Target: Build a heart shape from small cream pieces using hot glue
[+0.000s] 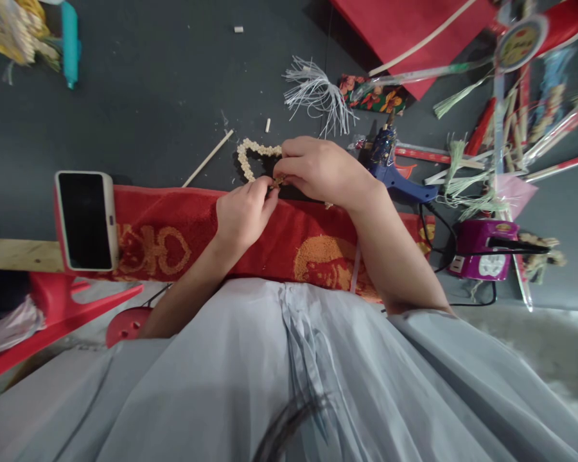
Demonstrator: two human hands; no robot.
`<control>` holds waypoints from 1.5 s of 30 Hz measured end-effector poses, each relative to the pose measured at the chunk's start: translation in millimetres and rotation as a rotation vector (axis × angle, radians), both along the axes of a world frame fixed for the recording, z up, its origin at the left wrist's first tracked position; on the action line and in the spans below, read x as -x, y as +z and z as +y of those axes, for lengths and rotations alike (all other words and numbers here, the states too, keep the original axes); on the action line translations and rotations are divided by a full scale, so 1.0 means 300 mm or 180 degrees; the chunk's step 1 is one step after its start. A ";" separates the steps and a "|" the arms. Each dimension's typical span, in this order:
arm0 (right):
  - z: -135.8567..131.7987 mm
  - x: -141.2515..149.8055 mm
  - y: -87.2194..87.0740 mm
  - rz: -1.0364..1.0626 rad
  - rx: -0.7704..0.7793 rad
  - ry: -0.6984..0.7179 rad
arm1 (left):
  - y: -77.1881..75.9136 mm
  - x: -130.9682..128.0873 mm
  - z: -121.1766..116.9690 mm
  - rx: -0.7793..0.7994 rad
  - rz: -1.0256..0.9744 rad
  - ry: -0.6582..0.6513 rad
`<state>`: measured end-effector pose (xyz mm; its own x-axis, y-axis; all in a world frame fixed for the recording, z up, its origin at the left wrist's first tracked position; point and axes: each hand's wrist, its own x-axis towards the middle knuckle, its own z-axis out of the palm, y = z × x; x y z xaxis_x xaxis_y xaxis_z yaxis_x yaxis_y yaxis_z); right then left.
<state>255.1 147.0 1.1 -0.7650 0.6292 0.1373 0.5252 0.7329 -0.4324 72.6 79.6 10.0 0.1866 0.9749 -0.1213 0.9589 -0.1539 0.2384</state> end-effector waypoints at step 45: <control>0.002 0.008 0.004 -0.0086 -0.0095 0.0090 | -0.085 0.033 -0.017 -0.0851 -0.0355 -0.0221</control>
<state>252.6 147.5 2.3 -0.7861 0.6032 0.1347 0.5153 0.7600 -0.3960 62.6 74.6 -15.6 0.2518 0.9539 0.1630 0.9141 -0.2898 0.2838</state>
